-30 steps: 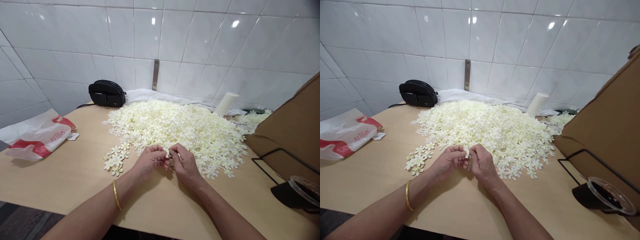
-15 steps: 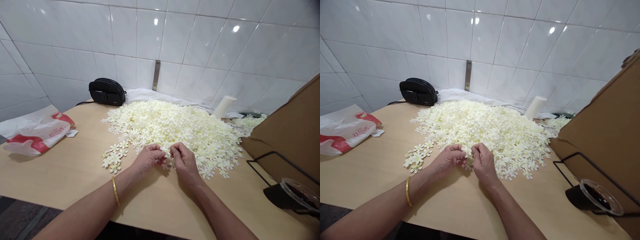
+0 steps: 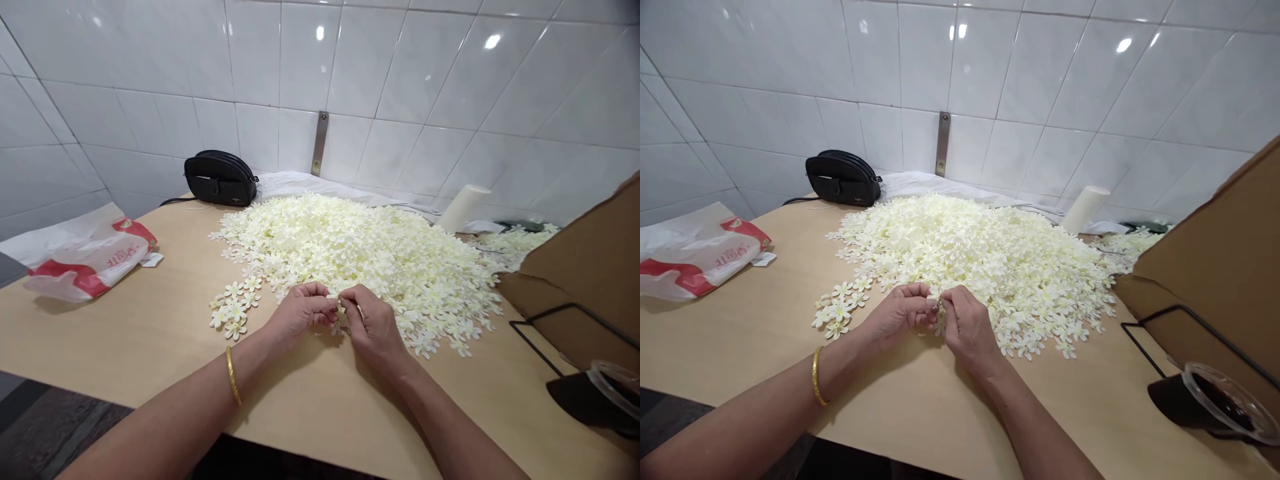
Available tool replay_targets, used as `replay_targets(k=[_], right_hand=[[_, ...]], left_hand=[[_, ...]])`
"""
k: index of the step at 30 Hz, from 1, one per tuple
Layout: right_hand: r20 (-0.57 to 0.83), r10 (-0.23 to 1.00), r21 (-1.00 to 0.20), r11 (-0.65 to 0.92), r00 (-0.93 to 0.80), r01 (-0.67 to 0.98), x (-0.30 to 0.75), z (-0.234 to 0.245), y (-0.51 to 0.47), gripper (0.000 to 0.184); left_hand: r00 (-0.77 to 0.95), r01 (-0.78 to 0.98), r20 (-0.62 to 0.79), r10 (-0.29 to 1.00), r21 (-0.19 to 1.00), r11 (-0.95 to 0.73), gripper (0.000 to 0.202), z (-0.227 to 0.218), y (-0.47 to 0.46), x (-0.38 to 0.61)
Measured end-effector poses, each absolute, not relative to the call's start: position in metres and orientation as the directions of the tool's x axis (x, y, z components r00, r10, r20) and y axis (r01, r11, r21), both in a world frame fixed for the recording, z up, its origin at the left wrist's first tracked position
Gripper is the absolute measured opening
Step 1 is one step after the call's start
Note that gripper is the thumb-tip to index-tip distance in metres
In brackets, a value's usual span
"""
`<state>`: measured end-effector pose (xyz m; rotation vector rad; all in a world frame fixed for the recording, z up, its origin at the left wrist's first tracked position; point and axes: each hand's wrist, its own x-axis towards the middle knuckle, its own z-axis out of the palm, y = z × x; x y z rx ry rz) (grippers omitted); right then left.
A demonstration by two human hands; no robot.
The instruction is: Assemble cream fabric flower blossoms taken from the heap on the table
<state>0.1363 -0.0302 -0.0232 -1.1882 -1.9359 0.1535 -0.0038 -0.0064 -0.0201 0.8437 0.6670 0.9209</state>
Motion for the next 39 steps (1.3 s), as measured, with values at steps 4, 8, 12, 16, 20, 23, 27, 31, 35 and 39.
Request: replay_targets(k=[4,8,12,16,20,23,27,31,35,39], right_hand=[[0.554,0.826,-0.582,0.473,-0.104,0.661,0.134,-0.021,-0.032,0.012],[0.473,0.881,-0.726,0.378,0.018,0.575,0.133,-0.021,-0.032,0.010],[0.380,0.922,-0.865,0.325,0.077,0.383,0.136,-0.021,-0.031,0.011],[0.476,0.870,-0.803,0.370,0.130,0.468,0.142,-0.019,-0.025,0.011],[0.662,0.749,-0.438,0.424,-0.035,0.792,0.147,-0.023,-0.014,0.012],[0.663,0.723,-0.242,0.454,-0.196,0.858,0.144,-0.026,-0.013,0.014],[0.697,0.698,-0.314,0.502,-0.163,0.806,0.134,-0.019,-0.025,0.015],[0.639,0.734,-0.452,0.600,-0.231,0.660,0.126,-0.015,-0.035,0.019],[0.566,0.797,-0.555,0.557,-0.210,0.618,0.125,-0.017,-0.035,0.018],[0.524,0.834,-0.595,0.506,-0.176,0.625,0.127,-0.017,-0.035,0.017]], left_hand=[[0.431,-0.420,-0.132,0.892,0.846,0.329,0.018,-0.019,-0.006,-0.004],[0.400,-0.421,-0.130,0.907,0.853,0.308,0.015,-0.016,-0.006,-0.005],[0.368,-0.417,-0.134,0.920,0.861,0.292,0.014,-0.014,-0.006,-0.006],[0.301,-0.444,-0.144,0.943,0.854,0.272,0.016,-0.015,-0.003,-0.010],[0.287,-0.444,-0.121,0.950,0.862,0.244,0.016,-0.015,0.000,-0.014],[0.312,-0.417,-0.130,0.941,0.871,0.259,0.015,-0.014,-0.002,-0.013],[0.320,-0.328,-0.151,0.935,0.909,0.258,0.015,-0.016,-0.006,-0.007],[0.350,-0.308,-0.111,0.930,0.924,0.226,0.016,-0.020,-0.007,-0.004],[0.361,-0.322,-0.073,0.930,0.926,0.198,0.023,-0.022,-0.006,-0.004],[0.382,-0.341,-0.064,0.922,0.917,0.205,0.026,-0.019,-0.008,-0.006]])
